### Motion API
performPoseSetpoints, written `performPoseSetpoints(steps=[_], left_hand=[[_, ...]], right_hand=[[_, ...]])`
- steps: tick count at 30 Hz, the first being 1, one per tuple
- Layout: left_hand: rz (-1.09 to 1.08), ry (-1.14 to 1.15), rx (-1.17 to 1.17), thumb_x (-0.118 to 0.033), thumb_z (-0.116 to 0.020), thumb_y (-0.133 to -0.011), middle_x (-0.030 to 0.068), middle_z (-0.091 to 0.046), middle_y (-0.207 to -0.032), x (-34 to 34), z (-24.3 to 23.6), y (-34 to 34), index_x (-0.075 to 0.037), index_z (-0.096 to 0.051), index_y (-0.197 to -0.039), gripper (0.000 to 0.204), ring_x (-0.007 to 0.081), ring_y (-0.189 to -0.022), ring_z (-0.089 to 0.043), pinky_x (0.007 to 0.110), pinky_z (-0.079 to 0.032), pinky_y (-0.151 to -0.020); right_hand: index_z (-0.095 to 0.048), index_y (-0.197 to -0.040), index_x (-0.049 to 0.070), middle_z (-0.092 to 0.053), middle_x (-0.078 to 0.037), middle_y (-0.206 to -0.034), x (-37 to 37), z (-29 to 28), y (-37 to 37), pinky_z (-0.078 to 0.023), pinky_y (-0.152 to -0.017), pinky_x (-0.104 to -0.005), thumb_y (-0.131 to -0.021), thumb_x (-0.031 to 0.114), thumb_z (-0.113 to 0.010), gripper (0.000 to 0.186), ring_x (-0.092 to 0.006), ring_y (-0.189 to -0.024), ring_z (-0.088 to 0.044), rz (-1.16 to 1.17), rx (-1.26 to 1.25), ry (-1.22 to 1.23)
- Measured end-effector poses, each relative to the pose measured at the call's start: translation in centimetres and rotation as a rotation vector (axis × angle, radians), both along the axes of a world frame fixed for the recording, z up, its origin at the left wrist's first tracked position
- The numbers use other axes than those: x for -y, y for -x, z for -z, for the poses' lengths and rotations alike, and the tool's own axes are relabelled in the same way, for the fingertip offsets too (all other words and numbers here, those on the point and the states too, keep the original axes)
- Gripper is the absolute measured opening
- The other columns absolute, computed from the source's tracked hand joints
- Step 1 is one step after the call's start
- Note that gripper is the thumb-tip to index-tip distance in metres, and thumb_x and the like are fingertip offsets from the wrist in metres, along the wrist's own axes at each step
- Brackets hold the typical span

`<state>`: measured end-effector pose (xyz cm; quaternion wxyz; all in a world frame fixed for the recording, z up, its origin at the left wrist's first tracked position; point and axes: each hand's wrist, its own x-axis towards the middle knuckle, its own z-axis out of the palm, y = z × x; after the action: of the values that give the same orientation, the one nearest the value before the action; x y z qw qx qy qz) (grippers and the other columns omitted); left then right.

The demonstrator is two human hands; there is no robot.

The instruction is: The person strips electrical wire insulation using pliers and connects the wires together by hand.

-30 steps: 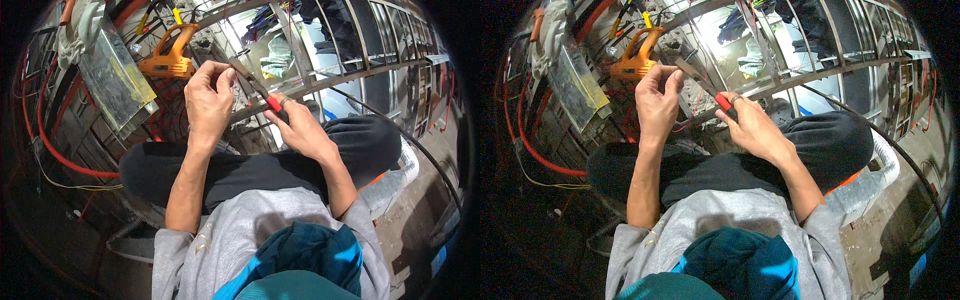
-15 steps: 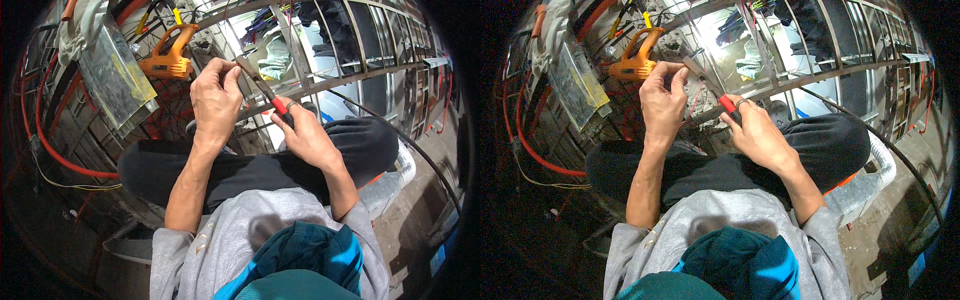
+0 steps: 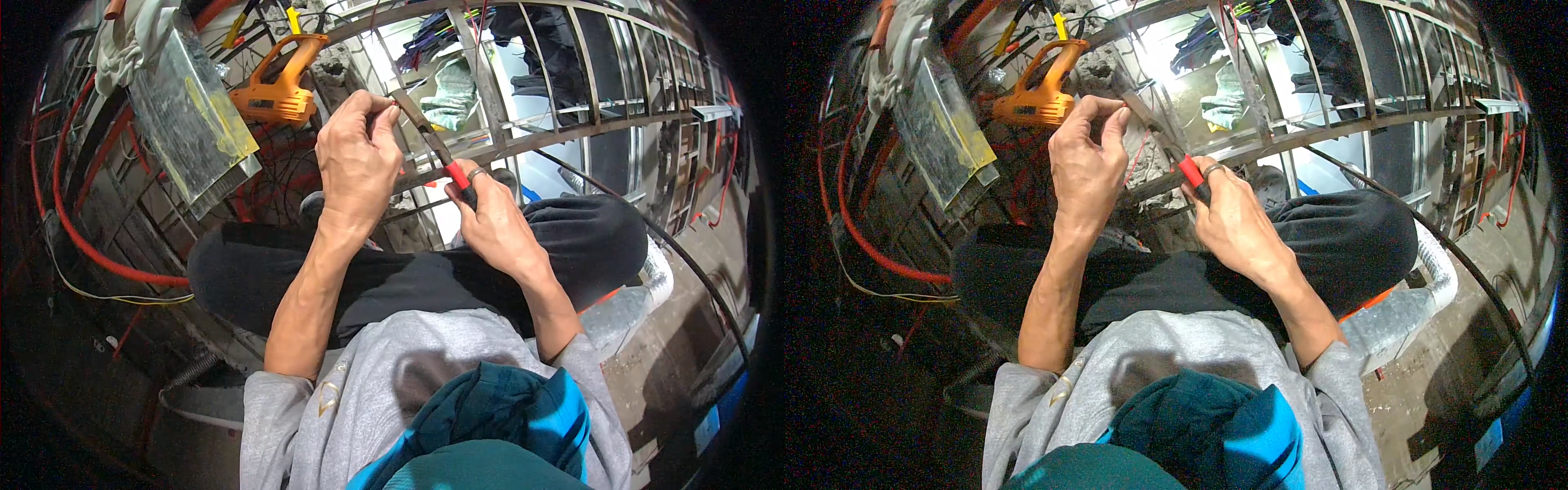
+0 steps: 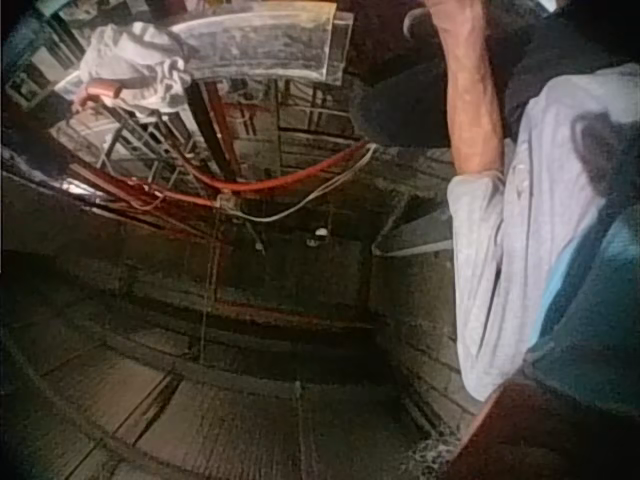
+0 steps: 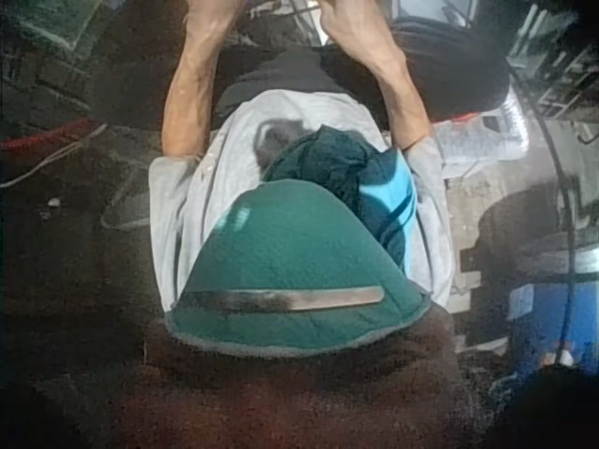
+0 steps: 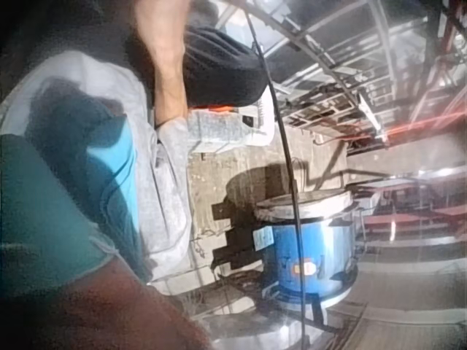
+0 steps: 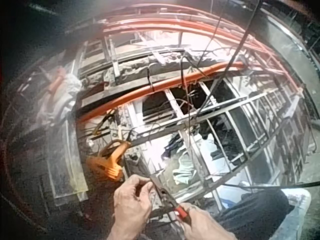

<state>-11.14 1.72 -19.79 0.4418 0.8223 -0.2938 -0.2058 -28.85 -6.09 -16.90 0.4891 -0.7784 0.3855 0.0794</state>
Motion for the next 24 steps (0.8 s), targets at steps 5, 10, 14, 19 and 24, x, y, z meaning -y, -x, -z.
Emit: performPoseSetpoints(steps=[5,10,14,19,24], left_hand=[[-0.01,-0.013,-0.042,-0.003,-0.07,-0.093,0.0168,-0.072,-0.081,0.3,-0.4,0.0,0.002,-0.068,-0.092,0.005,0.0317,-0.074,-0.072,0.04,-0.054,-0.069],[-0.025,-0.001,-0.08,-0.003,-0.07,-0.093,0.0173,-0.073,-0.082,0.5,-0.3,-0.1,0.002,-0.069,-0.093,0.005,0.0303,-0.075,-0.073,0.039,-0.054,-0.068],[-0.006,-0.01,-0.171,-0.009,-0.07,-0.099,0.0046,-0.07,-0.081,-0.1,0.6,-0.6,0.002,-0.072,-0.099,0.011,0.0103,-0.073,-0.062,0.028,-0.051,-0.069],[-0.01,0.039,-0.447,-0.012,-0.07,-0.1,0.0001,-0.068,-0.083,-0.4,0.8,-1.5,0.001,-0.072,-0.1,0.014,0.0066,-0.075,-0.059,0.024,-0.049,-0.07],[0.008,0.014,-0.48,-0.014,-0.072,-0.1,-0.0004,-0.068,-0.083,-0.6,0.7,-2.1,0.001,-0.072,-0.099,0.016,0.0057,-0.075,-0.058,0.023,-0.048,-0.069]], right_hand=[[-0.059,-0.126,-0.004,-0.066,-0.035,-0.106,0.1,1.0,0.4,-0.05,-0.092,-0.0533,-0.091,0.0,-0.058,0.035,-0.0531,-0.105,-0.063,0.05,0.008,-0.061],[-0.058,-0.127,-0.004,-0.066,-0.034,-0.105,0.1,1.5,0.4,-0.05,-0.093,-0.0529,-0.083,-0.006,-0.053,0.044,-0.0528,-0.105,-0.063,0.024,-0.026,-0.016],[-0.058,-0.129,-0.004,-0.066,-0.033,-0.109,0.3,2.4,0.8,-0.05,-0.095,-0.0514,-0.086,-0.005,-0.058,0.043,-0.0515,-0.107,-0.063,0.015,0.09,0.009],[-0.056,-0.133,-0.007,-0.067,-0.029,-0.12,0.4,3.7,1.1,-0.05,-0.103,-0.0482,-0.092,0.002,-0.068,0.043,-0.048,-0.118,-0.062,-0.046,0.226,0.074],[-0.056,-0.132,-0.007,-0.065,-0.03,-0.125,0.6,3.7,1.1,-0.049,-0.105,-0.0483,-0.088,-0.003,-0.064,0.045,-0.0484,-0.12,-0.06,-0.074,0.234,0.137]])
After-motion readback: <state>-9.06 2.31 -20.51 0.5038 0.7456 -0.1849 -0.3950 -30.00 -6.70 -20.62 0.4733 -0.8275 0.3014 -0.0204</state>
